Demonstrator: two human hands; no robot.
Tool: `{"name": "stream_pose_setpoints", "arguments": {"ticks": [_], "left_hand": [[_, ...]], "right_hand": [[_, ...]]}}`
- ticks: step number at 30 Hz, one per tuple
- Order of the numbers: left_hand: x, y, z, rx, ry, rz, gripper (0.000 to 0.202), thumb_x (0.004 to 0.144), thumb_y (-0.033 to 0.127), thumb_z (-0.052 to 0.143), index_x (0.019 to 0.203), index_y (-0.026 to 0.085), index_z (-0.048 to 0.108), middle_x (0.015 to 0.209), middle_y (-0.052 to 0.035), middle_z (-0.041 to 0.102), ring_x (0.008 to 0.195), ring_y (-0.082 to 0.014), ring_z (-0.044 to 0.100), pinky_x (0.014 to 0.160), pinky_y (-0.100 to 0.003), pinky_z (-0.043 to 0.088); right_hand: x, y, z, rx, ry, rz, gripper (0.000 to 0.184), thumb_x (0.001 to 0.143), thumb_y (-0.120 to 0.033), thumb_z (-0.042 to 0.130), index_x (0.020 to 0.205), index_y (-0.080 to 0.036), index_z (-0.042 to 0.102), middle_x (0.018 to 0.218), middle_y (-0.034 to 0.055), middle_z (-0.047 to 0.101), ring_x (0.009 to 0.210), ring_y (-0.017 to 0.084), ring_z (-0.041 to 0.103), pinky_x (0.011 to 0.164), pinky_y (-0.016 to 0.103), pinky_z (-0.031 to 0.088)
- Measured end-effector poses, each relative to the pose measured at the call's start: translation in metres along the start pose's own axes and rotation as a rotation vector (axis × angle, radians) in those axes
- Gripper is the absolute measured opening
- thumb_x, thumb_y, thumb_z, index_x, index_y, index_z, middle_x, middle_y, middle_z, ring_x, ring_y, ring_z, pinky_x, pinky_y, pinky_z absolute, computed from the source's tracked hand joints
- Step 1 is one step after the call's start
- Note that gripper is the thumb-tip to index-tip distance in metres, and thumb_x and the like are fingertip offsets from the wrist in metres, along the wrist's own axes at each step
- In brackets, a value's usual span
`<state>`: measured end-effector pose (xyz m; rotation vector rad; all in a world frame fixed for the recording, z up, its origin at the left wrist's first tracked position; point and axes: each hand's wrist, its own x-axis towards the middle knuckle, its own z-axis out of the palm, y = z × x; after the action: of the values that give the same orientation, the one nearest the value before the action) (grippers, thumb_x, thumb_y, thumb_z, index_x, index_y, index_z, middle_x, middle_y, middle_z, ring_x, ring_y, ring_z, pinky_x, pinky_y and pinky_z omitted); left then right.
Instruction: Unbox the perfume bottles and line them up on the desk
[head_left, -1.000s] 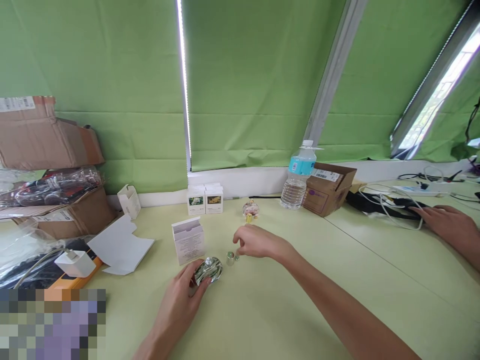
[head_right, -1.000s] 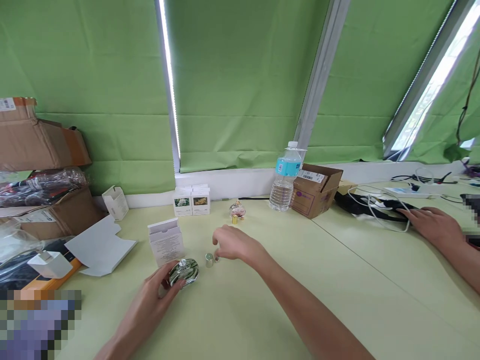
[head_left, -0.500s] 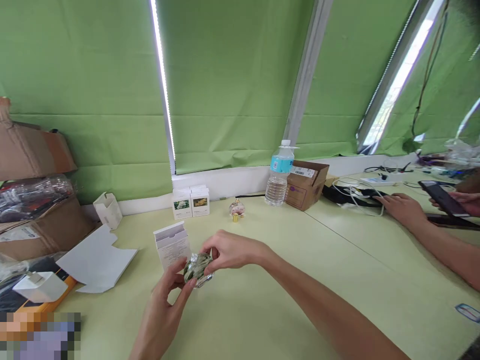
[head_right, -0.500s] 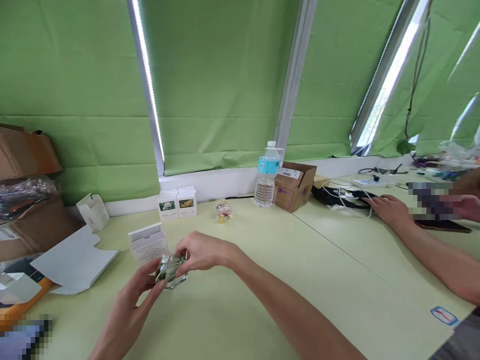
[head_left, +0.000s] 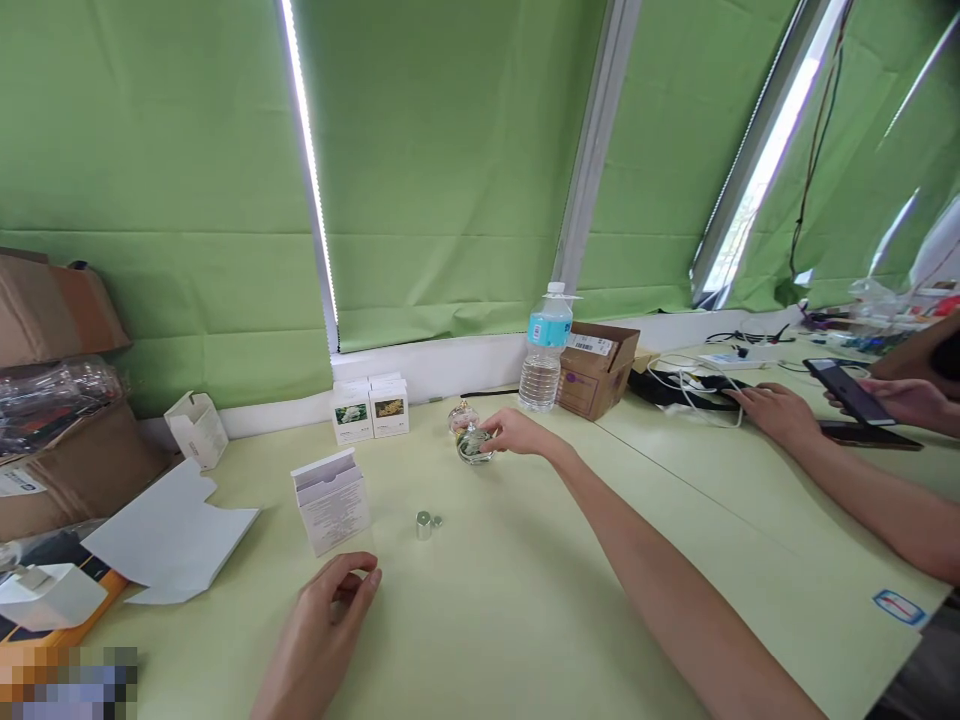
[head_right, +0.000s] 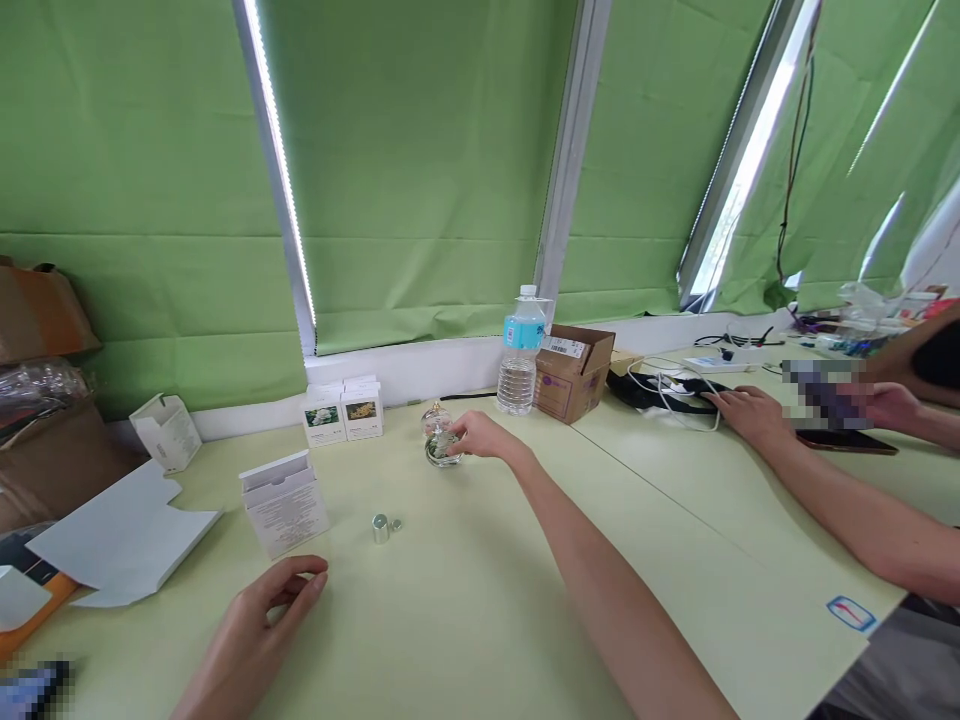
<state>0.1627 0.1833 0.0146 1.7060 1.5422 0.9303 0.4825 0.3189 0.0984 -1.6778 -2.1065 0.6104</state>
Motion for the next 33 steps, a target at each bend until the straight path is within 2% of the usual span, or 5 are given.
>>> {"name": "stream_pose_setpoints", "arguments": {"ticks": [7, 16, 20, 24, 33], "left_hand": [[0.002, 0.002, -0.007, 0.036, -0.074, 0.001, 0.039, 0.082, 0.056, 0.05, 0.099, 0.023, 0.064, 0.082, -0.0011, 0.07, 0.08, -0.0193, 0.065, 0.068, -0.027, 0.048], [0.0, 0.005, -0.006, 0.022, -0.072, -0.001, 0.035, 0.083, 0.052, 0.049, 0.097, 0.023, 0.063, 0.085, -0.0011, 0.069, 0.083, -0.0194, 0.064, 0.072, -0.027, 0.048], [0.0, 0.006, -0.008, 0.054, -0.131, 0.006, 0.034, 0.085, 0.051, 0.048, 0.1, 0.024, 0.062, 0.087, -0.0002, 0.069, 0.084, -0.0182, 0.063, 0.075, -0.026, 0.048], [0.0, 0.004, -0.009, 0.08, -0.132, 0.012, 0.036, 0.086, 0.051, 0.047, 0.103, 0.024, 0.062, 0.088, -0.0008, 0.068, 0.083, -0.0184, 0.062, 0.072, -0.027, 0.048], [0.004, -0.005, -0.005, 0.074, -0.141, 0.041, 0.037, 0.086, 0.052, 0.048, 0.104, 0.022, 0.061, 0.089, -0.0013, 0.068, 0.083, -0.0178, 0.062, 0.074, -0.026, 0.049]], "right_hand": [[0.018, 0.029, 0.017, 0.001, 0.052, -0.018, 0.03, 0.071, -0.037, 0.061, 0.085, -0.013, 0.073, 0.058, -0.0036, 0.049, 0.058, 0.011, 0.039, 0.056, 0.024, 0.028], [0.027, 0.031, 0.03, -0.045, 0.126, -0.008, 0.034, 0.075, -0.03, 0.059, 0.106, -0.018, 0.068, 0.083, -0.0004, 0.064, 0.068, 0.013, 0.051, 0.064, 0.022, 0.036], [0.021, 0.026, 0.019, -0.13, 0.111, 0.064, 0.023, 0.074, -0.03, 0.062, 0.089, -0.014, 0.07, 0.076, 0.0033, 0.062, 0.068, 0.016, 0.053, 0.06, 0.024, 0.034], [0.005, 0.005, 0.008, -0.182, -0.024, 0.085, 0.026, 0.074, -0.038, 0.064, 0.064, -0.014, 0.066, 0.06, 0.0038, 0.057, 0.056, 0.016, 0.051, 0.053, 0.026, 0.032], [-0.021, -0.081, 0.059, -0.191, -0.378, -0.26, 0.06, 0.064, -0.054, 0.071, 0.113, -0.02, 0.061, 0.088, 0.0031, 0.068, 0.074, 0.017, 0.061, 0.049, 0.021, 0.036]]}}
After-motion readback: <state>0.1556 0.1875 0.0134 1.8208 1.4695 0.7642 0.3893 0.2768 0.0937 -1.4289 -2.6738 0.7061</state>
